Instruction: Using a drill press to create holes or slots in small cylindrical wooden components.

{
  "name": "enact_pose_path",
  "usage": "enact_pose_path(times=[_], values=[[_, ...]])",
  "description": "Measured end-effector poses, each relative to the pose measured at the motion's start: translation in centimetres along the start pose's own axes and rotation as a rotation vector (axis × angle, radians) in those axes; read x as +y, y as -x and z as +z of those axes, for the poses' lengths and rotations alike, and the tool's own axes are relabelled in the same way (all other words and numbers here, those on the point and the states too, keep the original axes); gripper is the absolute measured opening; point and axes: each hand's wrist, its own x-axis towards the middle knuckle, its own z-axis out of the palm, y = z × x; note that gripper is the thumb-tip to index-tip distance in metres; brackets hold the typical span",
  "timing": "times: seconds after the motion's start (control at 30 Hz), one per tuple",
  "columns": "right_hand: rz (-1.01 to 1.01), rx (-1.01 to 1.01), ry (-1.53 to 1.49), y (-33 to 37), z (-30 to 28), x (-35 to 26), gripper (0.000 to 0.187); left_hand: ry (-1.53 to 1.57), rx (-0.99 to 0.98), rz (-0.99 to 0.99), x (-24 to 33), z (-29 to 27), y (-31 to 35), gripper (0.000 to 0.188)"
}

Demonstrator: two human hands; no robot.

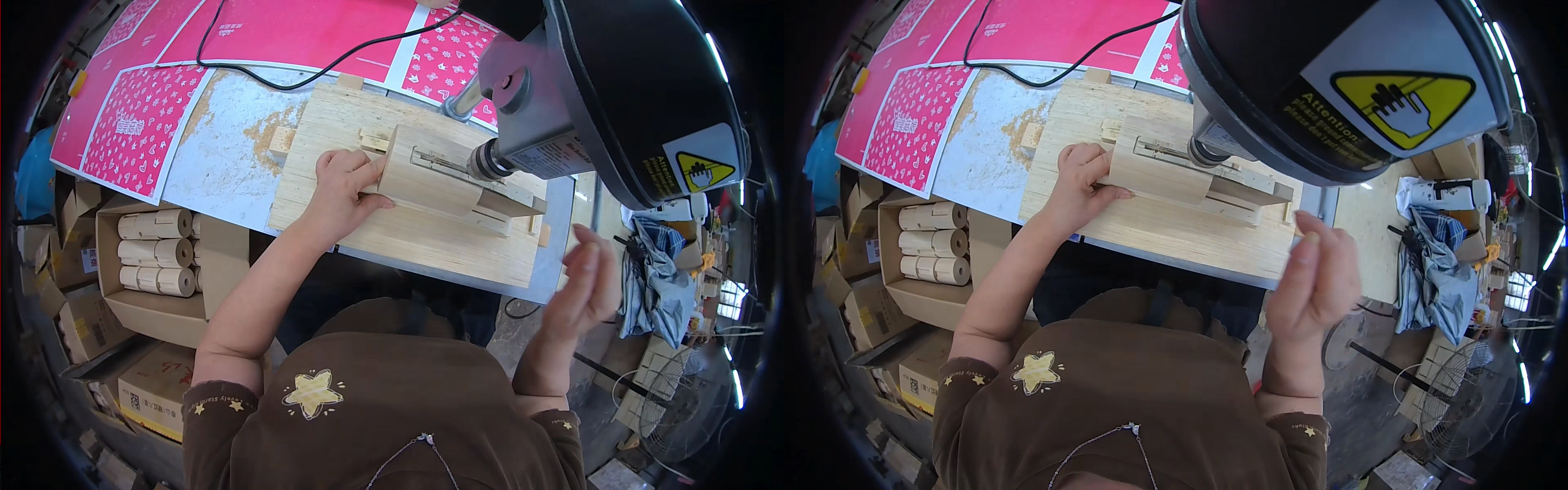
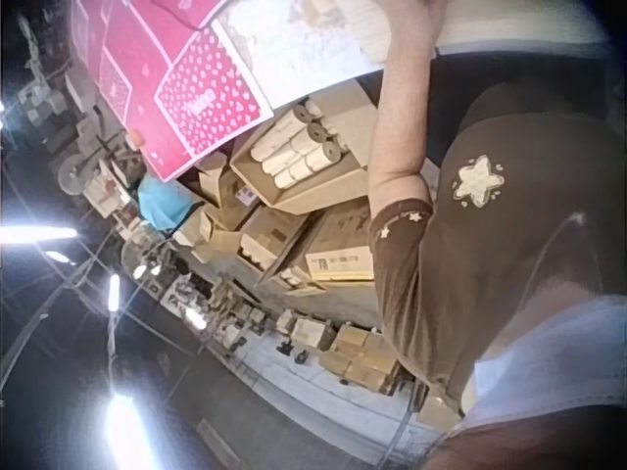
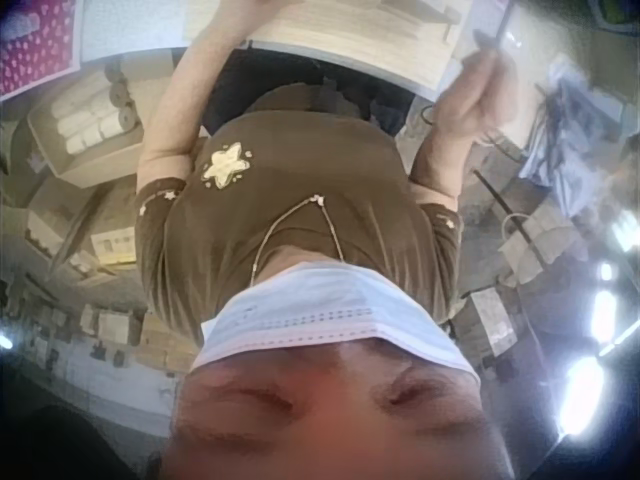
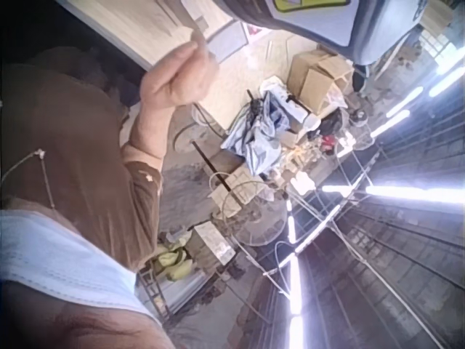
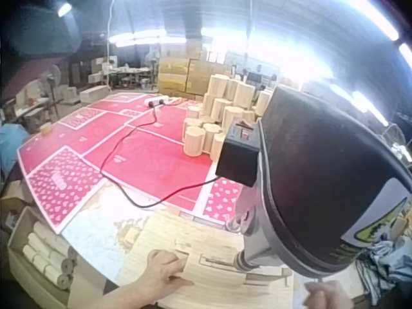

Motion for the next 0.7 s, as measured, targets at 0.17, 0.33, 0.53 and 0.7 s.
enact_pose_path(times=[0.17,0.33,0.53,0.7], values=[[-0.143,0.049,-0.004,1.5,4.6,4.7,0.016,0.000,0.020,0.030,-0.2,0.3,-0.1,0.052],[-0.343,0.165,0.038,0.9,2.8,4.6,0.015,-0.006,0.020,0.029,-0.5,0.4,0.3,0.059],[-0.274,0.401,0.062,-11.3,-1.3,1.6,0.020,-0.018,0.035,0.034,0.9,1.2,-0.1,0.060],[-0.473,0.205,0.408,-16.9,-2.4,6.2,0.014,0.038,-0.007,0.015,2.4,3.2,-1.2,0.061]])
